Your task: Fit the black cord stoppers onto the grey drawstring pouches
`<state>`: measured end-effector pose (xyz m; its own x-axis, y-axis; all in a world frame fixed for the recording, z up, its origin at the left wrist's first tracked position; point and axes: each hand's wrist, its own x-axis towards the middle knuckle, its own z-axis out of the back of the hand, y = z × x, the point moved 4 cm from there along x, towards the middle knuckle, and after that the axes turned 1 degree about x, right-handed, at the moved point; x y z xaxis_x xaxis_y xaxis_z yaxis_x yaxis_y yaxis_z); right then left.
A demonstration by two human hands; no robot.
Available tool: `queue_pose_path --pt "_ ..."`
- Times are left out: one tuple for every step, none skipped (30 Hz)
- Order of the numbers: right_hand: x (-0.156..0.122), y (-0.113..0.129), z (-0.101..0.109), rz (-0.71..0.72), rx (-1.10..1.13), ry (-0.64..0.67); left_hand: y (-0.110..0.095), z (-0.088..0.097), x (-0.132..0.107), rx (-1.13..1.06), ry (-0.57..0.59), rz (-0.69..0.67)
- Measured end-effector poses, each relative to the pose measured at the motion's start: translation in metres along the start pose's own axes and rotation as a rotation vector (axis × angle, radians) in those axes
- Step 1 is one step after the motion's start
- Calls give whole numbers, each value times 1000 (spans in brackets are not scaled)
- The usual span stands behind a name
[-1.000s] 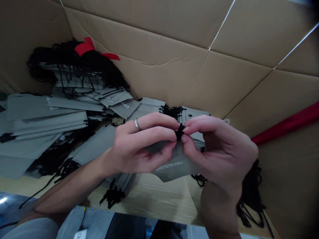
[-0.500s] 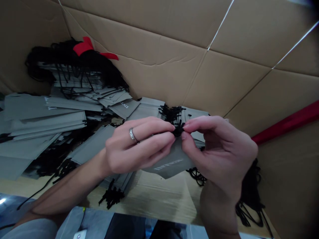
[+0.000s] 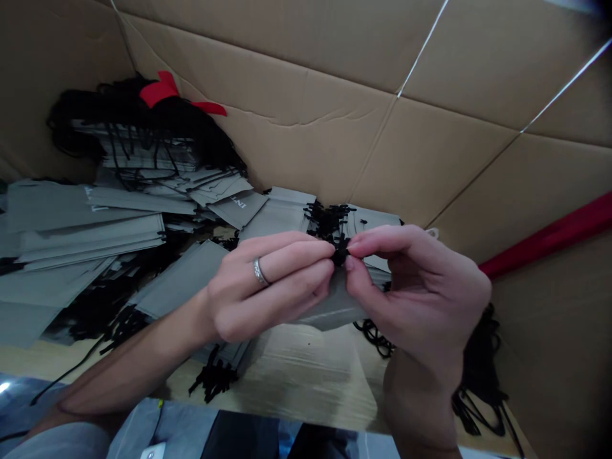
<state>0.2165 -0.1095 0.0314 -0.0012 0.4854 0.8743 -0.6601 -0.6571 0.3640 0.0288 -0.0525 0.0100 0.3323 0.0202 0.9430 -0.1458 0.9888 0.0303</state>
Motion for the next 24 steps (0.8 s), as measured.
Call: queue_pose_path --pt "0 0 0 -5 7 -2 0 -1 1 26 -15 -54" --pt "0 0 0 -12 14 -2 0 -1 2 38 -30 -94" --pt "0 -1 1 -18 23 -2 1 -2 3 34 -38 -111" --pt "0 -1 1 -22 33 -2 2 -2 4 9 -40 -100" --pt "0 -1 1 -26 48 -3 4 -2 4 -16 -53 -88" --pt "0 -2 1 -29 65 -4 5 -2 5 -38 -70 -86" --pt "-1 -2 1 -32 78 -4 5 -2 5 -53 -85 -88" --pt "-1 -3 0 -32 88 -5 5 -2 5 -61 -101 -99" --pt "-1 -3 0 -33 95 -10 4 -3 4 -61 -106 -111" --pt "0 -3 0 -33 100 -17 4 -4 4 -62 -109 -123" --pt "0 -4 0 -29 105 -28 3 -4 4 -66 -111 -118" --pt "1 -4 0 -20 110 -38 4 -5 5 -84 -122 -87" --pt "3 -4 0 -5 122 -50 5 -6 5 -118 -131 -29" --pt "4 -3 -1 17 137 -63 9 -8 7 -174 -124 57" --pt "6 -3 -1 41 152 -75 13 -10 8 -252 -95 156" --pt "7 -3 0 67 164 -86 17 -13 9 -344 -44 248" --pt "8 -3 0 90 169 -95 20 -16 9 -433 30 326" --pt "9 -3 1 107 167 -100 23 -19 10 -506 110 375" --pt "9 -3 2 121 160 -98 24 -20 10 -549 168 400" --pt "9 -4 3 128 159 -87 26 -20 11 -558 194 399" --pt "8 -6 4 116 174 -63 27 -18 11 -529 205 383" --pt "8 -8 4 87 201 -21 27 -16 11 -477 204 364" --pt "7 -11 5 49 234 34 27 -14 11 -420 204 343" --pt "5 -14 5 15 261 98 27 -12 11 -372 209 319"
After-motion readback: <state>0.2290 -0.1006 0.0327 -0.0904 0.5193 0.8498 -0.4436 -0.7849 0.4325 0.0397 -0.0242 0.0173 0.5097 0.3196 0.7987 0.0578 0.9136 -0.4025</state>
